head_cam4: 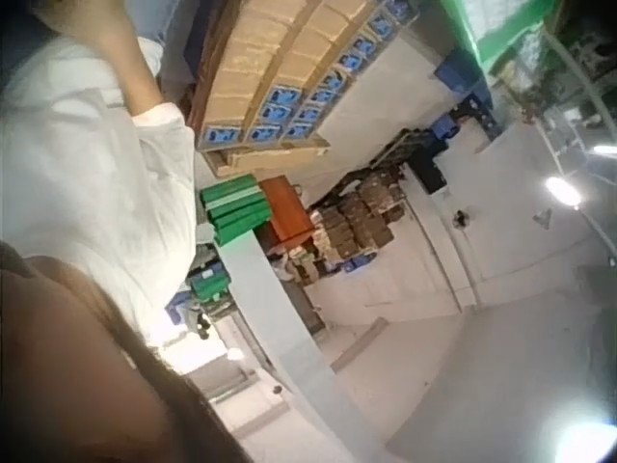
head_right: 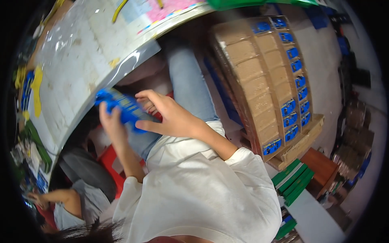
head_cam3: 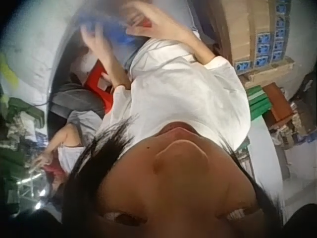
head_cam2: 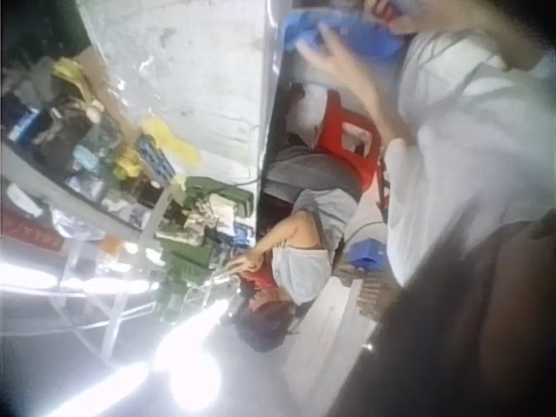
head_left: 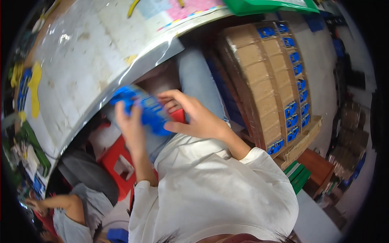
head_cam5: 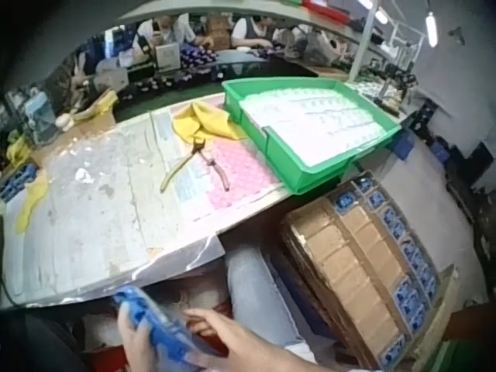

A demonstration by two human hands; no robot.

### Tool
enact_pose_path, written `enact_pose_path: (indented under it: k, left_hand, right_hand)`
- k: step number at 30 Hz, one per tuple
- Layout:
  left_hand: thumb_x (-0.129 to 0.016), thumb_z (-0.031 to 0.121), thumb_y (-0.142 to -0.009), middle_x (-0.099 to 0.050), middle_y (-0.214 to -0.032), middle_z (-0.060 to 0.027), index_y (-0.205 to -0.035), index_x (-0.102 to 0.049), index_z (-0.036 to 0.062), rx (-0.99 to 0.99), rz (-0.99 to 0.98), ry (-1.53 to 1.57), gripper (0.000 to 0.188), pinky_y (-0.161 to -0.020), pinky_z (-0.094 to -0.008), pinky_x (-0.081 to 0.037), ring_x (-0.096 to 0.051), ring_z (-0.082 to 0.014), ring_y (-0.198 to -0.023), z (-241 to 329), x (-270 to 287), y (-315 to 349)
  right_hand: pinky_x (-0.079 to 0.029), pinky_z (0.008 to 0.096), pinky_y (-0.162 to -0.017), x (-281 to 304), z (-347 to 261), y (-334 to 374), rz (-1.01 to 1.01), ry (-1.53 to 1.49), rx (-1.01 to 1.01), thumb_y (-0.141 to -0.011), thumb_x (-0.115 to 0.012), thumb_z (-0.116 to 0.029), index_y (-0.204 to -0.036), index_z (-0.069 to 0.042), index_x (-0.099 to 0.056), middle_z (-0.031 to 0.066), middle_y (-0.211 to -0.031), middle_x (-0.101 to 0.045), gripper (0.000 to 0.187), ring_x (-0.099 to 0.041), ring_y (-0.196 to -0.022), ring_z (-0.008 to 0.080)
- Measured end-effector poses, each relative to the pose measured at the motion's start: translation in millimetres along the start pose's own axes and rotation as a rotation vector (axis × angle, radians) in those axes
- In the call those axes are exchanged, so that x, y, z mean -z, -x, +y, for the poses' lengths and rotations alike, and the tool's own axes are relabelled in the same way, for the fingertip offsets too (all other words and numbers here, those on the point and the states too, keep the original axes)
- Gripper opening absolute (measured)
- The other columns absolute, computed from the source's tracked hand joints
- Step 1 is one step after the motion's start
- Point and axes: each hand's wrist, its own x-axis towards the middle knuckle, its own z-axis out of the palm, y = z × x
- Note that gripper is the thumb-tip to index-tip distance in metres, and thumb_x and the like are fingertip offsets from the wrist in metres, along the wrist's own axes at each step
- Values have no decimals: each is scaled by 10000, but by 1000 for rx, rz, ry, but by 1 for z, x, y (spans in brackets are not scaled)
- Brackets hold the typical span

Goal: The person assembles toy cars by repeatedly picking up transparent plastic window pieces and fitting them into toy car bodies by hand.

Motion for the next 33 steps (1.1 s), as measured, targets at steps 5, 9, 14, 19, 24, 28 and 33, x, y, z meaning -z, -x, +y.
enact_pose_path:
  k: [5, 9, 14, 19, 24, 28, 33]
  left_hand:
    - [-528, 151, -829, -541, -987, -93, -1135, -458, -10, -209, 136, 185, 353, -778, -278, -451, -530, -157, -886, 45, 133, -51]
    - [-521, 207, -839, -576, -1003, -63, -1130, -519, 0, -218, 489, -677, 358, -742, -269, -432, -539, -143, -863, 67, 300, -121]
    - [-584, 322, -768, -623, -868, -143, -1048, -556, -60, -74, 462, -1067, 475, -674, -292, -454, -586, -188, -768, 57, 369, -196]
    - [-570, 228, -755, -608, -843, -181, -987, -569, -9, -355, 789, -1583, 332, -703, -381, -452, -579, -328, -784, 72, 316, -168]
    - [-555, 51, -696, -579, -841, -160, -908, -569, 20, -923, 690, -1476, 215, -745, -395, -414, -541, -320, -838, 120, 167, -139]
    - [-548, 21, -684, -568, -795, -141, -847, -572, 31, -1078, 255, -1110, 164, -720, -402, -412, -537, -319, -804, 100, 84, -171]
    - [-534, 12, -699, -561, -896, -125, -900, -548, 30, -1053, 58, -1087, 202, -757, -388, -420, -513, -304, -865, 69, 3, -234]
  right_hand:
    - [-432, 277, -805, 88, 27, 22, 524, 100, -52, -844, -525, -167, -1035, 3, -534, 92, -974, -585, 256, -562, -886, 159]
    - [-430, 260, -753, 230, 107, 31, 979, 455, 44, -840, -531, -129, -954, -12, -578, 69, -911, -601, 170, -547, -826, 139]
    - [-448, 313, -783, 399, 178, 32, 1208, 937, -6, -793, -534, -97, -1028, 42, -552, 157, -970, -595, 273, -571, -882, 240]
    - [-424, 447, -811, 445, 202, -9, 1053, 1152, -376, -775, -565, -331, -1054, 57, -538, 280, -942, -581, 478, -541, -922, 419]
    - [-423, 439, -834, 427, 193, -38, 1131, 1204, -553, -775, -524, -412, -1119, 11, -519, 297, -966, -566, 546, -540, -917, 430]
    - [-434, 428, -816, 414, 181, -43, 1078, 1452, -596, -768, -534, -417, -1091, -50, -560, 284, -941, -572, 490, -550, -863, 419]
    - [-428, 427, -771, 409, 166, -35, 1088, 1176, -407, -761, -545, -456, -941, -35, -597, 283, -880, -568, 461, -546, -869, 400]
